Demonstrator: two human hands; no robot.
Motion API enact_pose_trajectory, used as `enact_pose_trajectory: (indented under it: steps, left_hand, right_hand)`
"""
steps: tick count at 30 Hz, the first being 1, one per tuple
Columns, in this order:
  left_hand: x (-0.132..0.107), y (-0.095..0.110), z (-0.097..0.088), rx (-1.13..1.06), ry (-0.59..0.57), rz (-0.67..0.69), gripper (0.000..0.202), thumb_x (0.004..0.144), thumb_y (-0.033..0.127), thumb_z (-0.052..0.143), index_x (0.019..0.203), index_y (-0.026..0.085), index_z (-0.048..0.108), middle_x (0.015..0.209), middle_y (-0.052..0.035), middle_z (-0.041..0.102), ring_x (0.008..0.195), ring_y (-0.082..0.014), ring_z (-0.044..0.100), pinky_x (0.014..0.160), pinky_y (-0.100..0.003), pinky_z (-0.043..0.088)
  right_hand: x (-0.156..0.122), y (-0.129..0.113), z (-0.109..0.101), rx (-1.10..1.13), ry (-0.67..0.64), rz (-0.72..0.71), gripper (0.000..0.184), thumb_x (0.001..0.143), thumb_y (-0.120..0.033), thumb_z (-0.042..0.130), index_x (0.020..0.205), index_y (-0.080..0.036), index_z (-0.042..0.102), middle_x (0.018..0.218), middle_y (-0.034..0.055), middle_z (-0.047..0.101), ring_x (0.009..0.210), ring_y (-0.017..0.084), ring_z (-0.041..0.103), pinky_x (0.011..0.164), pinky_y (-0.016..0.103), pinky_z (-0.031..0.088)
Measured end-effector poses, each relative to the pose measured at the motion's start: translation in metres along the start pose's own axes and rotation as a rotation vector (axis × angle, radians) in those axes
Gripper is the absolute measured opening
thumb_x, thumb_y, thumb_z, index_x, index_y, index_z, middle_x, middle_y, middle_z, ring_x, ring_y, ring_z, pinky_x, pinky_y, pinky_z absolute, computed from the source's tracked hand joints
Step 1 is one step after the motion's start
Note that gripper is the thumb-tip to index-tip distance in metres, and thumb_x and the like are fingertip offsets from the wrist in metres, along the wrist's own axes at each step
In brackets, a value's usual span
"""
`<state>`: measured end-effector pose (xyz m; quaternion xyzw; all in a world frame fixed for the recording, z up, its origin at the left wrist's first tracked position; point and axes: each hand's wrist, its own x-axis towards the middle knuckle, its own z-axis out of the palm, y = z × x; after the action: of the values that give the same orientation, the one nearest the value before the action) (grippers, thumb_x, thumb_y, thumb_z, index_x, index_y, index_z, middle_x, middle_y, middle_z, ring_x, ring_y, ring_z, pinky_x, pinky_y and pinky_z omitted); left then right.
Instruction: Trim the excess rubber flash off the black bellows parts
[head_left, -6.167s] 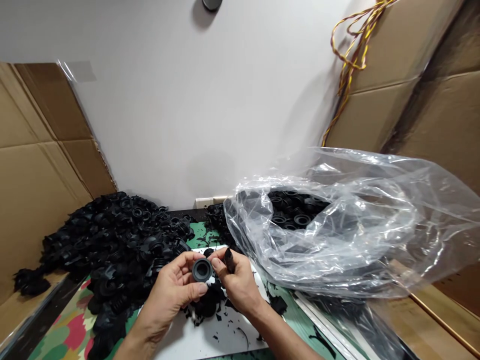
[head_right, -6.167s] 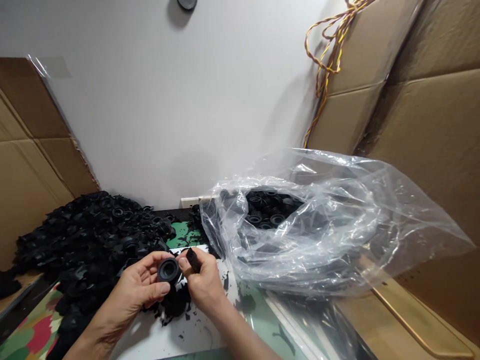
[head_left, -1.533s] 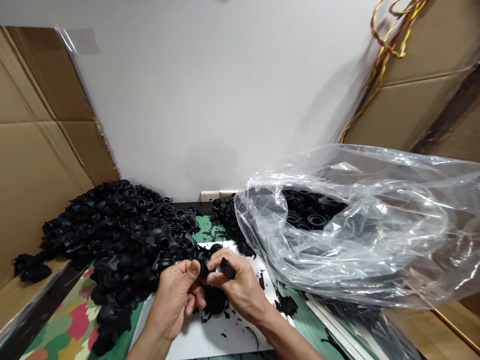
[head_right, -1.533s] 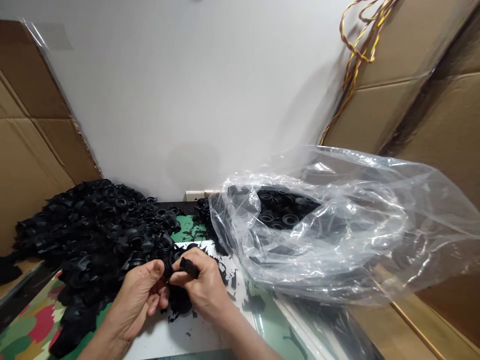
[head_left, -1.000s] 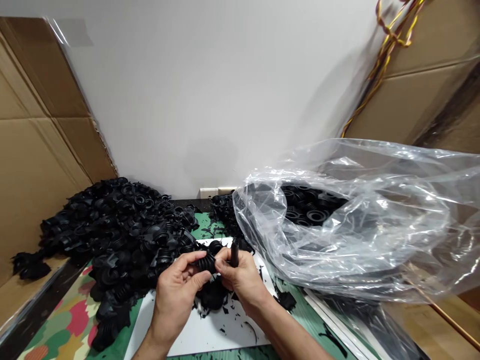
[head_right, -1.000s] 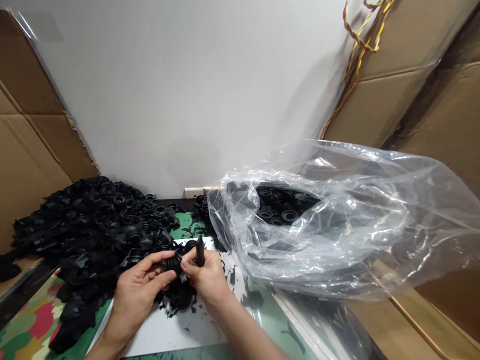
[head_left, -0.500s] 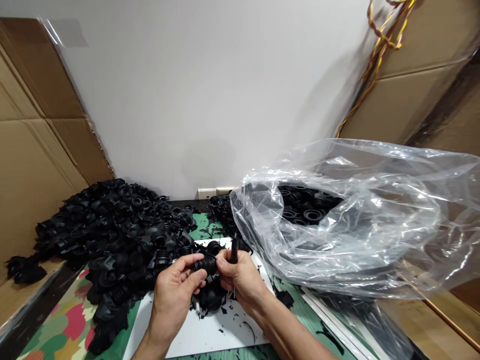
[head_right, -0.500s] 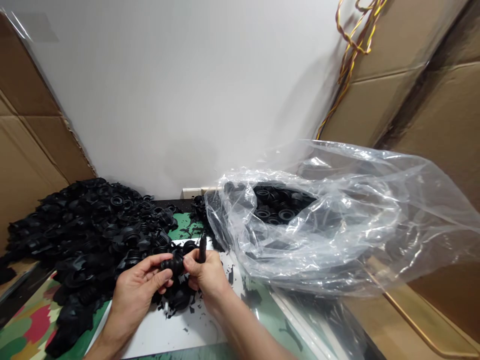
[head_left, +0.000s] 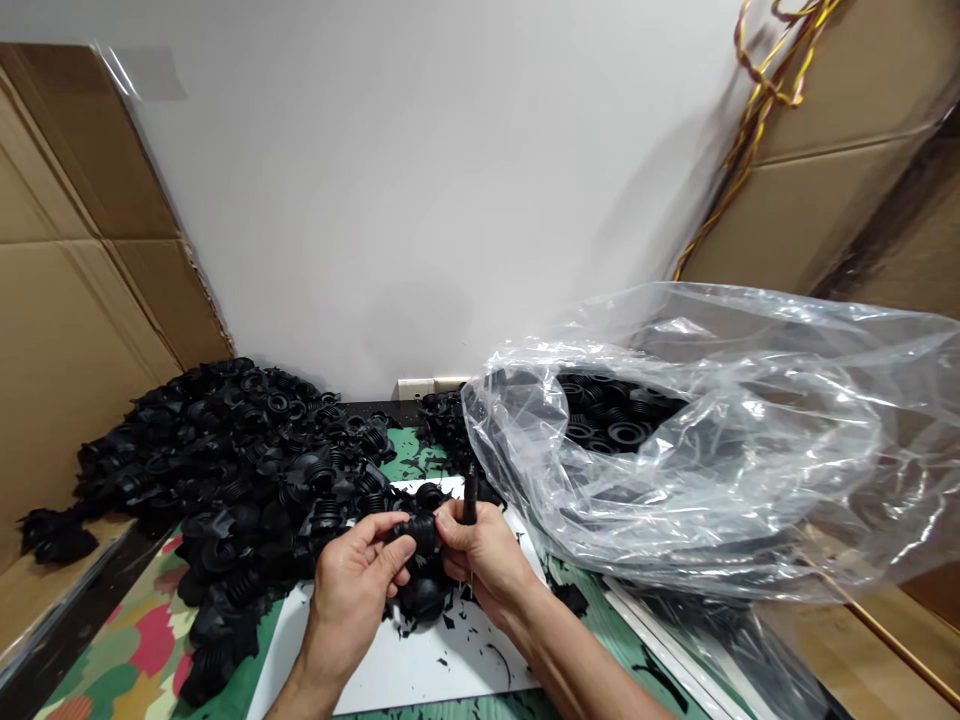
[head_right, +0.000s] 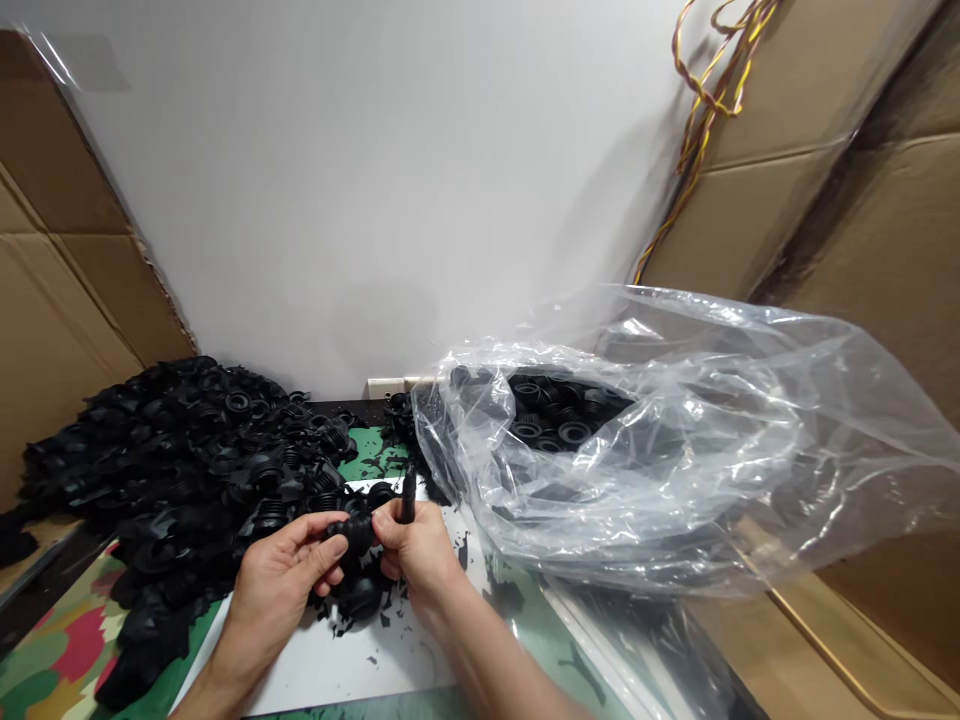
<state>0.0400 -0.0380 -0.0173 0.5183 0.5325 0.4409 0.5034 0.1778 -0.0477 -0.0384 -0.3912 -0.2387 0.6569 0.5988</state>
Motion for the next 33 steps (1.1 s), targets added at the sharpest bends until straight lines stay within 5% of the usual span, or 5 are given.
enact_pose_trajectory:
  steps: [14,33]
  left_hand:
    - [-0.0023,-0.0016,-0.0020,0.065,0.024,0.090,0.024,0.058,0.036,0.071,0.072,0.017,0.073,0.052,0.0019,0.062,0.042,-0.0113,0.052,0.042,-0.022,0.041]
    - [-0.0010,0.0041,0.0024,-0.002,-0.004,-0.001,0.041,0.050,0.041,0.075,0.079,0.014,0.073,0.044,0.0001,0.062,0.036,-0.0105,0.049,0.035,-0.020,0.034]
  right_hand:
    - [-0.0012,0.0010,0.0026,-0.007,-0.013,0.016,0.045,0.044,-0.041,0.085,0.050,-0.016,0.049,0.040,-0.0098,0.038,0.033,0.000,0.024,0.036,0.020,0.014]
    - [0.0029,0.0029,0.0011,0.042,-0.060,0.075,0.050,0.040,-0.046,0.086,0.051,-0.017,0.047,0.039,-0.0074,0.047,0.030,0.000,0.022,0.034,0.019,0.015]
